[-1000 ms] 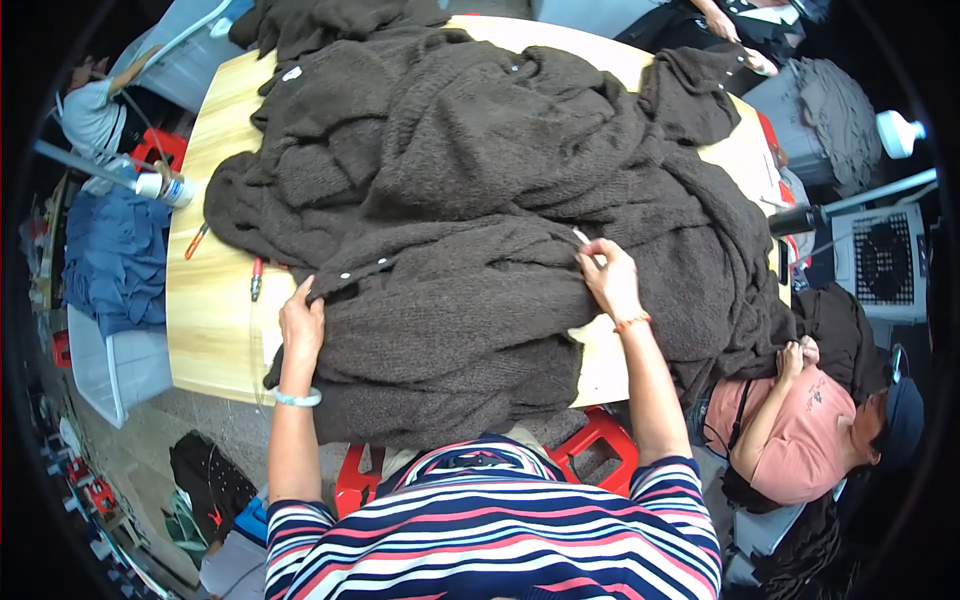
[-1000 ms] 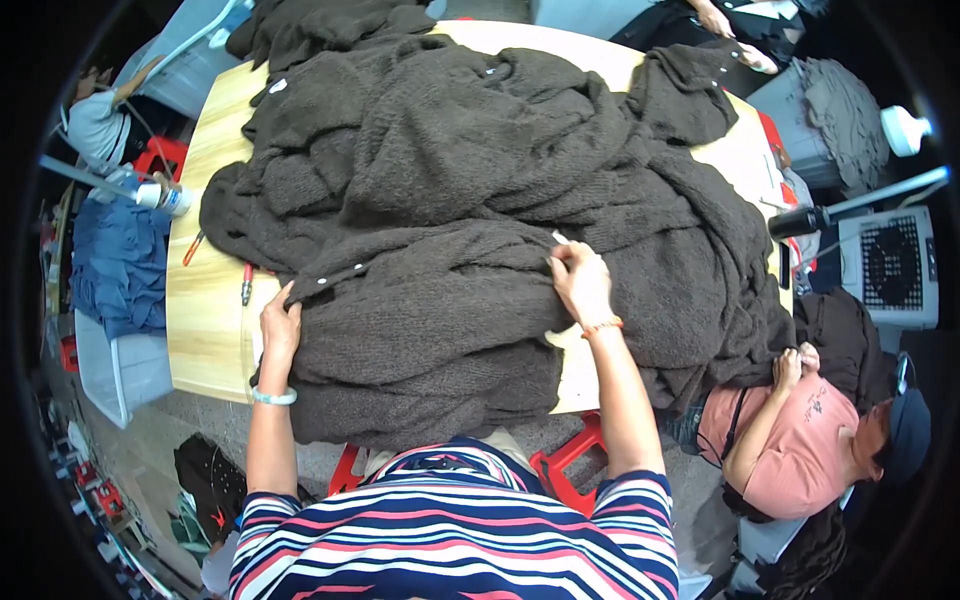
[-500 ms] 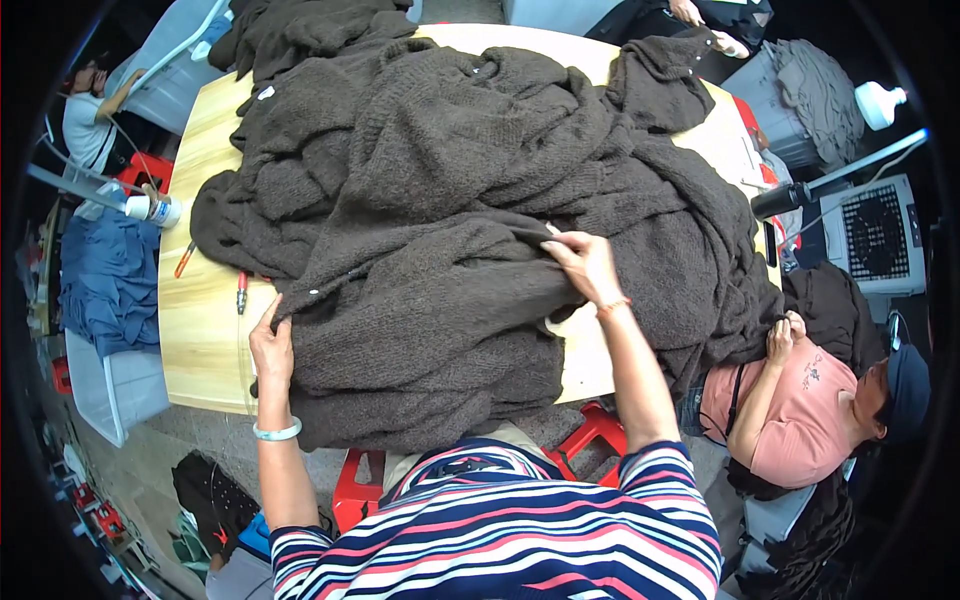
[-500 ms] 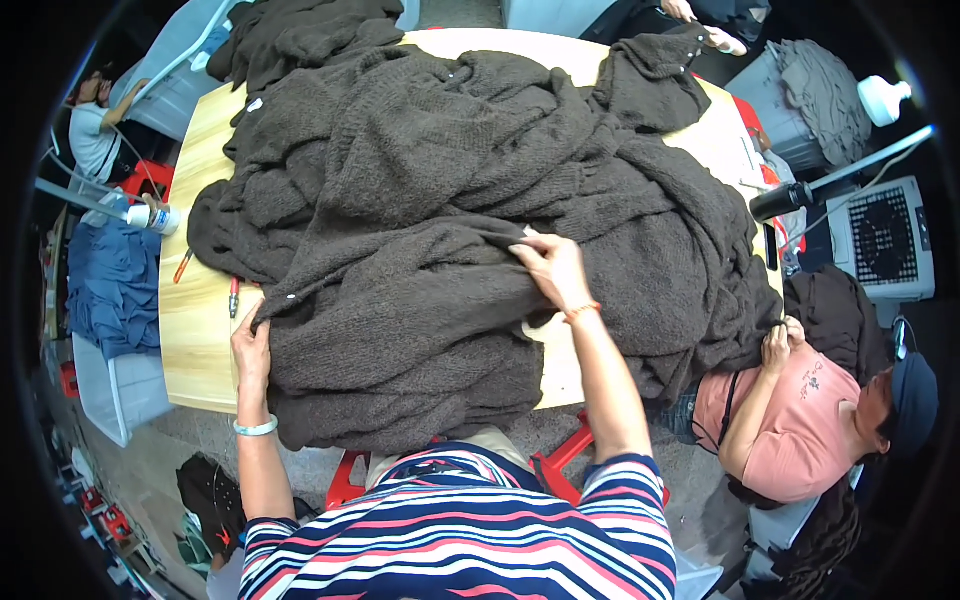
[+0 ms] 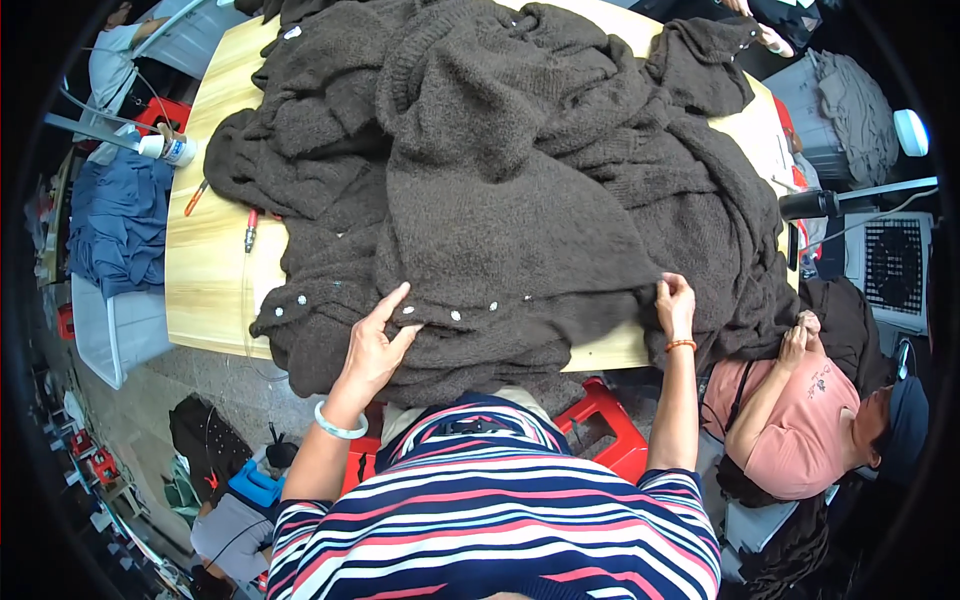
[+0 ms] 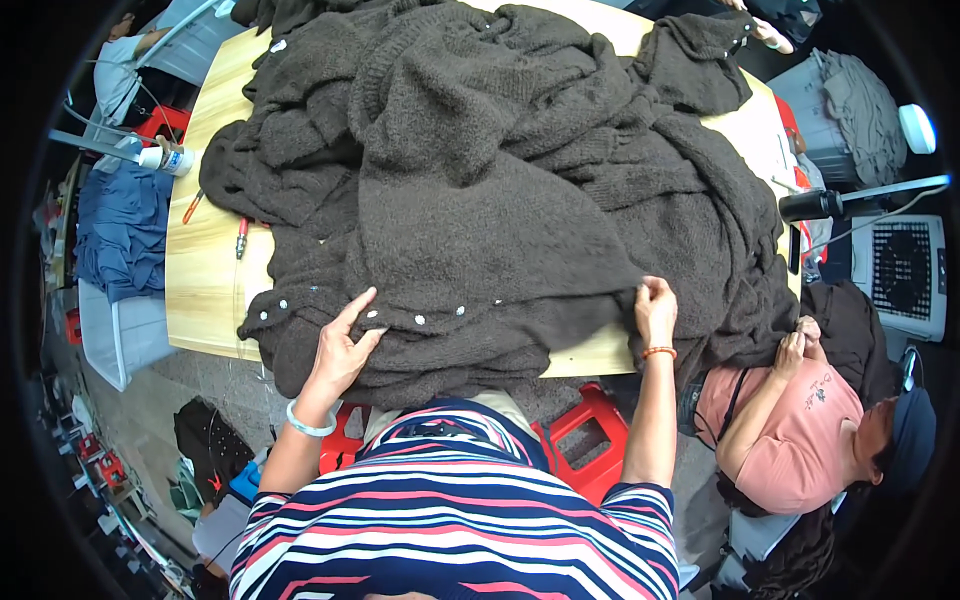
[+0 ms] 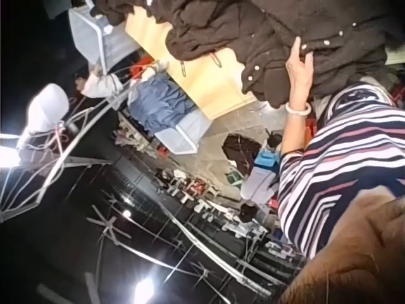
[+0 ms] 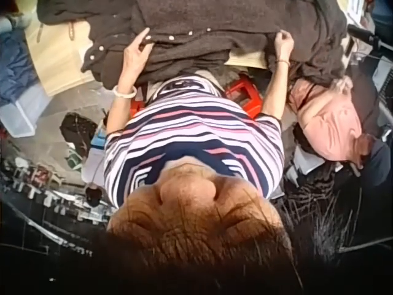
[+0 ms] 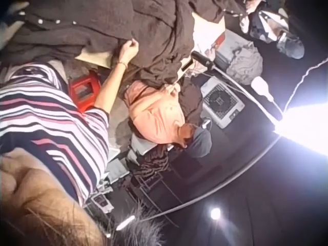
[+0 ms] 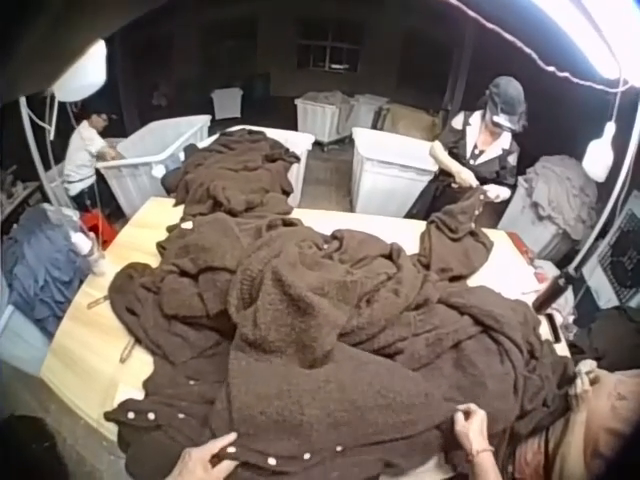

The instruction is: Inspecting and buttoning brown knitted sweaters at a garment factory workstation.

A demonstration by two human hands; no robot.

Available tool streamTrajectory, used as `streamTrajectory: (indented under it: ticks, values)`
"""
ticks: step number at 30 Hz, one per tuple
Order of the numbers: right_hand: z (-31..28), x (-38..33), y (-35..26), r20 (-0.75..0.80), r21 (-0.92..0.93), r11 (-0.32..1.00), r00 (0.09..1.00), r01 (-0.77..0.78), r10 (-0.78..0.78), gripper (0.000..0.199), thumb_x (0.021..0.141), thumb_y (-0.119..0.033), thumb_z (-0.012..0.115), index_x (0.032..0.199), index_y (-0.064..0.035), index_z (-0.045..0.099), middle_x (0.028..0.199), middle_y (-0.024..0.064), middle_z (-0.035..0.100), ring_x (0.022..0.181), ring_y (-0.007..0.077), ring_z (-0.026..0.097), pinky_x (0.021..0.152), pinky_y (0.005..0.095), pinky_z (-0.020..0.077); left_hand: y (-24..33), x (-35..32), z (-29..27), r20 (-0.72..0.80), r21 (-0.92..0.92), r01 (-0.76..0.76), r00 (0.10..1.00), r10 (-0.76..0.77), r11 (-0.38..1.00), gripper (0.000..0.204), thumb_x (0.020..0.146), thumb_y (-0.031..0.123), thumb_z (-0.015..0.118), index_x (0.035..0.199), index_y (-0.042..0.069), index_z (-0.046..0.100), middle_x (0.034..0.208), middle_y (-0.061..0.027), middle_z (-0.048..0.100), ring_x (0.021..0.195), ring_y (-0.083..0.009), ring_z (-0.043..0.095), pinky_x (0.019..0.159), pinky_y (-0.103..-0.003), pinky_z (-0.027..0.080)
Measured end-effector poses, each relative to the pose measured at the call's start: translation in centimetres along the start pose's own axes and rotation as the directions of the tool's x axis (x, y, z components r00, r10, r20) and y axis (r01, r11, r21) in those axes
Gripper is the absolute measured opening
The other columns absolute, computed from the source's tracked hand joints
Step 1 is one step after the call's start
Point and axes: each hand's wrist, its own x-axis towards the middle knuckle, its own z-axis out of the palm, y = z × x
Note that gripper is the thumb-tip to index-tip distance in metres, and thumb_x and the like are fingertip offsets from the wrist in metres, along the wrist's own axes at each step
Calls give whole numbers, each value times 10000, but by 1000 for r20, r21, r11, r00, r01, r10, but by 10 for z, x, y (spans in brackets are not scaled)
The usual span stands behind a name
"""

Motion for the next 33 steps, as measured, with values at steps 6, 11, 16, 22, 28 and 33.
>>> streamTrajectory:
  ticks: [6,11,16,22,28,33]
  values:
    - [14,-83,-121,135,243,913,920,329,-367,122,880,-69,648,990,-31,683,871,75,662,760,157,631,715,272,511,-7,-36,-14,99,-365,229,973,-207,902,706,774,-91,718,1403,-24,405,1007,-75,645,931,-106,616,850,-249,493]
    - [40,-172,-212,390,661,605,485,444,-783,172,878,-73,675,1044,-28,688,1021,88,675,846,114,639,706,256,526,-10,-61,-8,79,-281,256,967,-244,925,247,797,-57,737,1033,-37,668,970,-55,675,895,-82,620,817,-228,501]
    - [86,-216,-239,585,734,674,429,82,-688,300,872,-49,628,1165,15,627,926,109,663,720,88,617,620,247,506,4,-55,4,48,-360,76,997,-63,930,187,836,-44,699,1021,-17,691,937,-27,680,799,-91,627,738,-227,510]
    - [96,-201,-228,856,514,760,298,-397,-423,190,943,-111,607,1058,35,651,702,7,617,609,48,570,539,199,457,-9,-53,-6,172,-543,353,935,-310,762,211,867,-24,688,1072,-53,651,924,-49,677,802,-96,628,767,-228,518]
    - [96,-204,-225,880,458,775,347,-436,-326,237,955,-111,615,1139,38,605,783,8,633,661,50,599,590,186,490,-14,-39,-20,296,-578,441,897,-327,686,167,875,20,695,1033,-11,650,869,-21,672,725,-55,608,679,-193,504]
    - [83,-235,-249,767,617,707,465,-345,-442,379,893,-102,703,1221,40,579,875,29,651,707,46,606,635,188,515,-14,-37,-16,322,-576,377,920,-223,725,141,889,29,683,1021,11,638,914,-11,658,808,-47,603,743,-189,493]
